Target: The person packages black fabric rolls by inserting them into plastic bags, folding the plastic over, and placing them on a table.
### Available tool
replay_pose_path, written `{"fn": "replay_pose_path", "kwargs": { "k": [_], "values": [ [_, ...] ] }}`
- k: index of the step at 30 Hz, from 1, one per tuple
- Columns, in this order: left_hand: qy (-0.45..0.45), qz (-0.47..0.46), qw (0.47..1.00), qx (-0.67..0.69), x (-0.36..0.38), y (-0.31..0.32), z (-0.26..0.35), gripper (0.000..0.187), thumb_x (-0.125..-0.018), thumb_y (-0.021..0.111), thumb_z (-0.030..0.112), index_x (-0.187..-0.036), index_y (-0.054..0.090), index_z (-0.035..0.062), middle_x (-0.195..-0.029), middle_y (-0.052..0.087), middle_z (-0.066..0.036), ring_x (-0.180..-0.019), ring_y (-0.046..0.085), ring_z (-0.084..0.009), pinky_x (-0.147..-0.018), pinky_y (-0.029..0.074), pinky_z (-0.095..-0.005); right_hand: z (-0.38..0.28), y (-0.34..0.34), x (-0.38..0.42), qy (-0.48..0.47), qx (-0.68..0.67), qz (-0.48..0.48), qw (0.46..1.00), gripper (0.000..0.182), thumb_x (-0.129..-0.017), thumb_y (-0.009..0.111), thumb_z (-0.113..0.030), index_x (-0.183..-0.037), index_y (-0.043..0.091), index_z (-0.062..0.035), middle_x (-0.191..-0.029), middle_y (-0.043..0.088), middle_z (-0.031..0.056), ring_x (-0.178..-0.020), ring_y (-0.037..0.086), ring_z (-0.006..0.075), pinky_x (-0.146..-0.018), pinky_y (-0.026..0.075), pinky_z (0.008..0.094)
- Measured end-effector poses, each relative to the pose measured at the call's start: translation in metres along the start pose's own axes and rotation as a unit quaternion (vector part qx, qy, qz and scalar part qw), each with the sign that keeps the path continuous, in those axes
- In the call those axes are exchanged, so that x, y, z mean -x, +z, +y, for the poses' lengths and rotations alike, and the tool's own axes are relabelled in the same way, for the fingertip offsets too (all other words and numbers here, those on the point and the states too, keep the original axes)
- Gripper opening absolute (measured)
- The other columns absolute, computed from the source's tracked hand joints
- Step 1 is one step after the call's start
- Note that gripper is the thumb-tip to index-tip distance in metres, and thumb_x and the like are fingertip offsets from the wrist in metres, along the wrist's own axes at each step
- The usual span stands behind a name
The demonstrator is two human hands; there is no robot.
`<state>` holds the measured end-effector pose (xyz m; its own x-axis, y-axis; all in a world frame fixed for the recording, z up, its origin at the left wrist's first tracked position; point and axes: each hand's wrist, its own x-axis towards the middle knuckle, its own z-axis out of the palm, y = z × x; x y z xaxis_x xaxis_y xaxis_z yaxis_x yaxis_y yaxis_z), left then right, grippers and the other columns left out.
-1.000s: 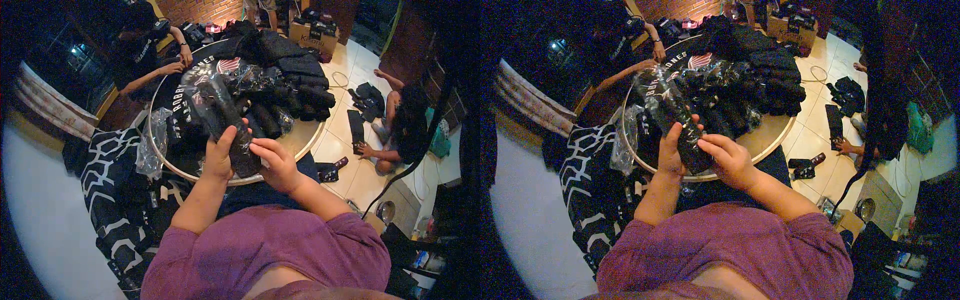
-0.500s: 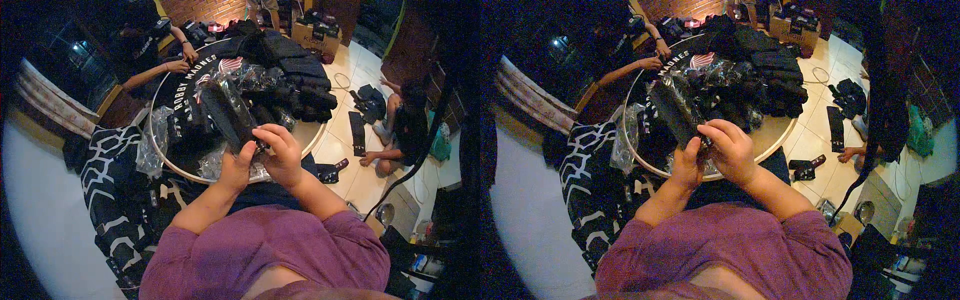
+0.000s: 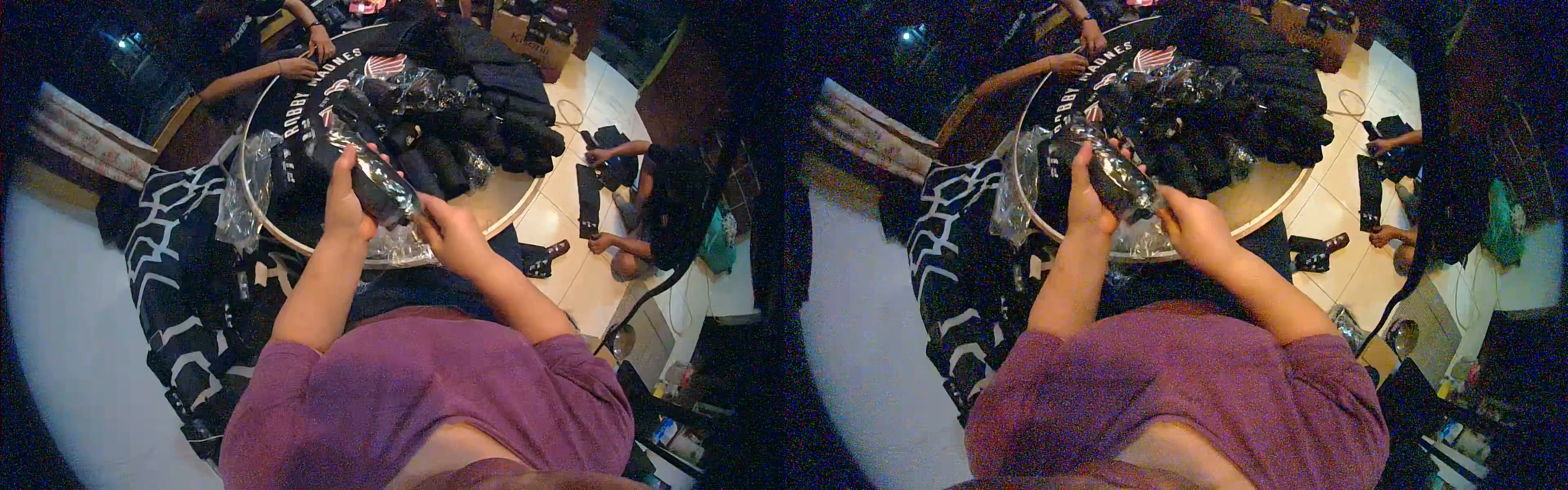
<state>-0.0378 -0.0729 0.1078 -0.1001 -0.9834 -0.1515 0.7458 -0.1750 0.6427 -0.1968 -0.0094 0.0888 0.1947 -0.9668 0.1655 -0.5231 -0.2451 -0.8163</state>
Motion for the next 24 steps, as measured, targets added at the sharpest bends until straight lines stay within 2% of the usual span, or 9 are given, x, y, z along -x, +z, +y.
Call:
{"fn": "replay_pose_path", "kwargs": {
  "k": [2, 5, 11, 12, 15, 17, 18, 21, 24],
  "values": [
    [0.03, 0.044, 0.998, 0.025, -0.013, -0.013, 0.012, 0.036, -0.082, 0.062, 0.036, -0.099, 0.056, 0.0052, -0.089, 0.06, -0.009, -0.081, 0.059, -0.022, -0.076, 0.051, -0.0388, 0.0, -0.007, 0.008, -0.015, 0.008, -0.022, 1.0, 0.034, -0.085, 0.057, -0.018, -0.116, 0.054, -0.0023, -0.08, 0.063, 0.0212, -0.073, 0.061, 0.037, -0.066, 0.049, 0.0423],
    [0.013, 0.066, 0.998, -0.003, -0.01, -0.007, 0.022, 0.038, -0.08, 0.066, 0.038, -0.096, 0.057, 0.0048, -0.086, 0.061, -0.008, -0.078, 0.059, -0.0223, -0.074, 0.051, -0.0379, 0.0, -0.015, 0.016, -0.011, -0.083, -0.061, 0.995, 0.028, -0.088, 0.054, -0.012, -0.113, 0.058, -0.0012, -0.078, 0.064, 0.0126, -0.066, 0.057, 0.0129, -0.061, 0.046, 0.0282],
    [0.028, 0.08, 0.996, -0.003, -0.022, -0.027, 0.043, 0.048, -0.078, 0.065, 0.048, -0.095, 0.058, 0.0043, -0.084, 0.061, -0.007, -0.079, 0.06, -0.022, -0.074, 0.051, -0.0371, 0.011, -0.075, 0.024, -0.08, -0.072, -0.213, 0.971, 0.031, -0.089, 0.052, -0.014, -0.118, 0.056, -0.0033, -0.078, 0.064, 0.0124, -0.07, 0.062, 0.0196, -0.068, 0.049, 0.0314],
    [0.029, 0.082, 0.996, -0.002, -0.02, -0.03, 0.045, 0.048, -0.078, 0.065, 0.048, -0.095, 0.058, 0.0043, -0.084, 0.061, -0.007, -0.079, 0.06, -0.022, -0.074, 0.051, -0.0371, 0.019, -0.086, 0.024, 0.027, -0.142, -0.235, 0.961, 0.047, -0.082, 0.064, -0.019, -0.125, 0.051, -0.0056, -0.087, 0.065, 0.014, -0.076, 0.063, 0.0192, -0.069, 0.049, 0.0309],
    [-0.034, 0.05, 0.998, -0.017, -0.011, -0.028, 0.038, 0.057, -0.076, 0.064, 0.054, -0.099, 0.057, 0.0029, -0.089, 0.062, -0.009, -0.083, 0.06, -0.0234, -0.076, 0.051, -0.0377, 0.02, -0.094, 0.012, -0.117, -0.018, -0.064, 0.991, 0.073, -0.067, 0.078, -0.024, -0.13, 0.045, -0.0074, -0.11, 0.06, 0.0156, -0.098, 0.06, 0.0246, -0.083, 0.047, 0.0356],
    [-0.081, 0.017, 0.996, -0.018, -0.002, -0.022, 0.023, 0.054, -0.081, 0.058, 0.053, -0.104, 0.055, 0.0041, -0.091, 0.063, -0.01, -0.083, 0.061, -0.0243, -0.072, 0.052, -0.0442, 0.019, -0.072, -0.001, -0.302, 0.215, 0.069, 0.926, 0.087, -0.051, 0.083, -0.027, -0.128, 0.044, -0.0087, -0.127, 0.049, 0.0151, -0.117, 0.047, 0.0311, -0.097, 0.037, 0.0439],
    [-0.095, 0.007, 0.995, -0.021, -0.001, -0.023, 0.011, 0.052, -0.084, 0.053, 0.053, -0.106, 0.055, 0.0059, -0.092, 0.063, -0.01, -0.082, 0.062, -0.0243, -0.07, 0.053, -0.0502, 0.016, -0.061, -0.001, -0.342, 0.198, 0.034, 0.918, 0.075, -0.052, 0.081, -0.026, -0.12, 0.05, -0.013, -0.133, 0.044, 0.0136, -0.124, 0.039, 0.0359, -0.103, 0.028, 0.0493],
    [-0.175, 0.01, 0.984, -0.009, 0.01, -0.022, -0.01, 0.042, -0.085, 0.056, 0.044, -0.099, 0.058, 0.0038, -0.087, 0.064, -0.011, -0.076, 0.063, -0.023, -0.068, 0.055, -0.0392, -0.004, -0.029, 0.003, -0.541, 0.23, 0.059, 0.807, 0.032, -0.074, 0.063, -0.024, -0.105, 0.061, -0.0228, -0.117, 0.057, 0.0047, -0.112, 0.053, 0.0211, -0.097, 0.039, 0.041],
    [-0.208, 0.008, 0.978, 0.001, 0.01, -0.046, -0.027, 0.035, -0.085, 0.057, 0.037, -0.095, 0.059, 0.004, -0.085, 0.064, -0.01, -0.075, 0.063, -0.0221, -0.068, 0.055, -0.0364, 0.0, -0.001, 0.001, -0.524, 0.11, 0.028, 0.844, 0.022, -0.075, 0.065, -0.021, -0.097, 0.064, -0.0206, -0.097, 0.061, 0.0016, -0.096, 0.057, 0.0193, -0.082, 0.046, 0.0363]
  ]
}}
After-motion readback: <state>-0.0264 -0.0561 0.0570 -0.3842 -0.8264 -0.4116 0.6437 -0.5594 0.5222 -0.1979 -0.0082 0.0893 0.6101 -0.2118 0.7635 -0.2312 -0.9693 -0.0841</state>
